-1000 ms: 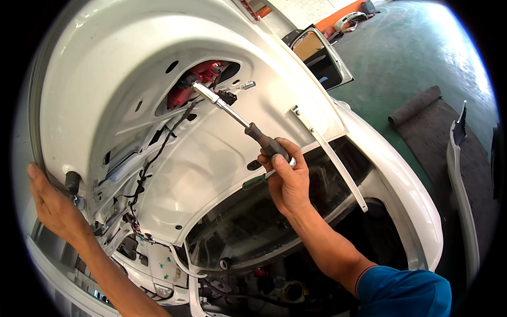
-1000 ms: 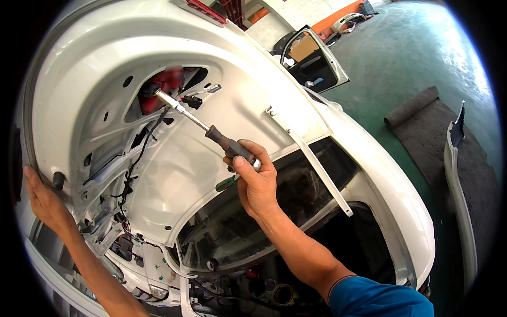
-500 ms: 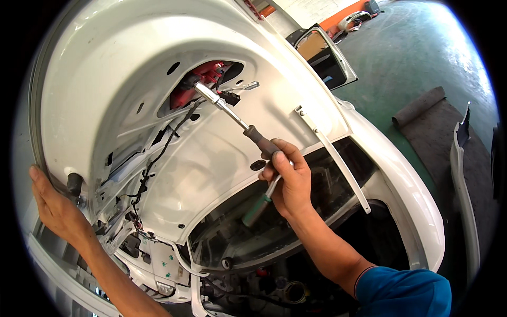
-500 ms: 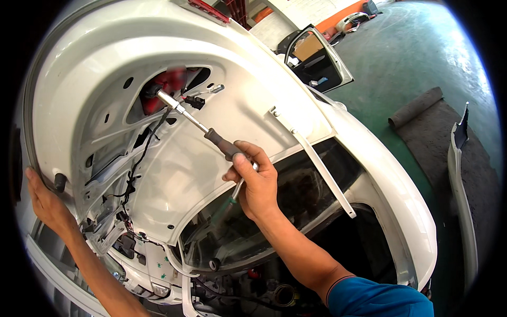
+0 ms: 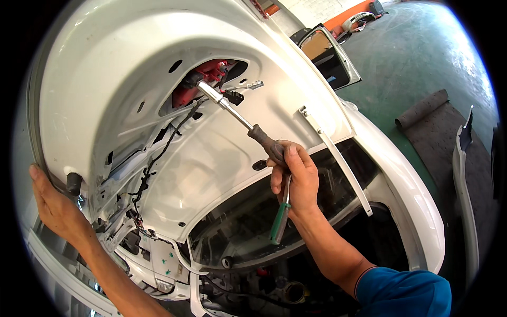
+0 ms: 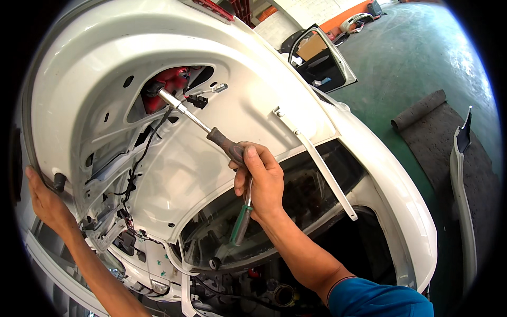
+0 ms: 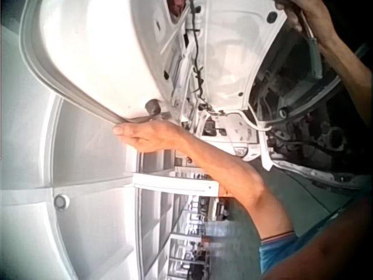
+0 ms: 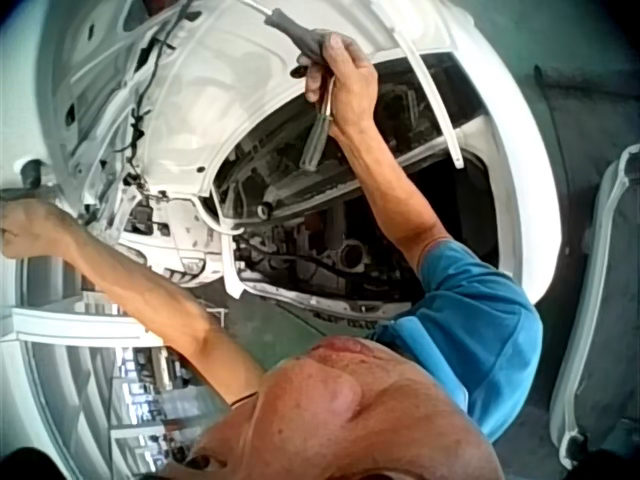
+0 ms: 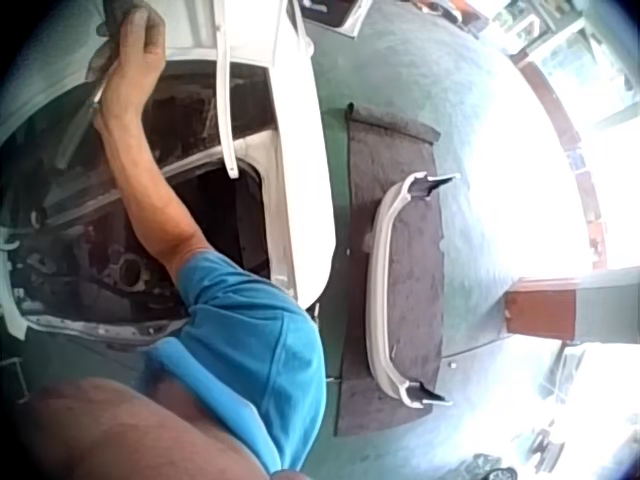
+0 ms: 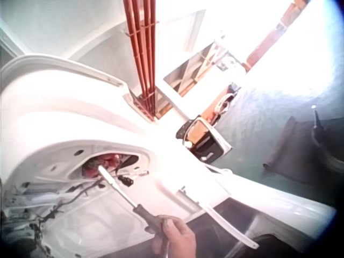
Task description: The person installs a bulb into the rear light assembly, secures it with a socket wrench, reconnects the wiring harness, and fits a rubber seal along the trunk lid edge. The work is performed at the open trunk of a white car in a garage.
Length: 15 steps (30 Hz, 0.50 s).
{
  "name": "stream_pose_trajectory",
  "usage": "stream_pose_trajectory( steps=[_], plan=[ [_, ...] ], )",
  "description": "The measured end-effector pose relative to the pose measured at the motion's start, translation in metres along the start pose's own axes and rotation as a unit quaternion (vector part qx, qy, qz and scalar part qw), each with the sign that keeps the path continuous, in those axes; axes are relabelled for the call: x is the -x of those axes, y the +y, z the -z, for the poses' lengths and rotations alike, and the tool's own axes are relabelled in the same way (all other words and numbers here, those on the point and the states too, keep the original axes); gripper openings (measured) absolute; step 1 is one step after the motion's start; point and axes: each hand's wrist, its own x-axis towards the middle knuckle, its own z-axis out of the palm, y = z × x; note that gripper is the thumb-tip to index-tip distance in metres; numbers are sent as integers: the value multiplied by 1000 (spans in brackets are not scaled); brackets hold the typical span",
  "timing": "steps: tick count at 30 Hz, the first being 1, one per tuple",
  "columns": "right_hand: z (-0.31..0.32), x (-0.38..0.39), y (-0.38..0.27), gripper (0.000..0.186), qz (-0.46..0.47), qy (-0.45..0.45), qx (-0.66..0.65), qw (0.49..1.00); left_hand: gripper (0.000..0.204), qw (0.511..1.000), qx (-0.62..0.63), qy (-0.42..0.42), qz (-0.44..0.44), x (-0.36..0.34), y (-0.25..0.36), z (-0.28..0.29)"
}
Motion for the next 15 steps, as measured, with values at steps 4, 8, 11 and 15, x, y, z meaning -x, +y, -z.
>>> stream_pose_trajectory(
  steps=[4,8,11,15],
  plan=[
    [-7,0,4,36,84,41,1,996,72,1000,-1,14,-5,0,0,-1],
    [0,0,-4,40,2,-56,4,998,73,999,-14,27,-28,-1,-1,-1],
    [-2,2,-3,41,-18,-20,-37,999,74,1000,5,20,-12,-1,-2,-1],
    [-9,1,2,36,66,26,31,997,73,1000,-8,19,-20,-1,-2,-1]
  ],
)
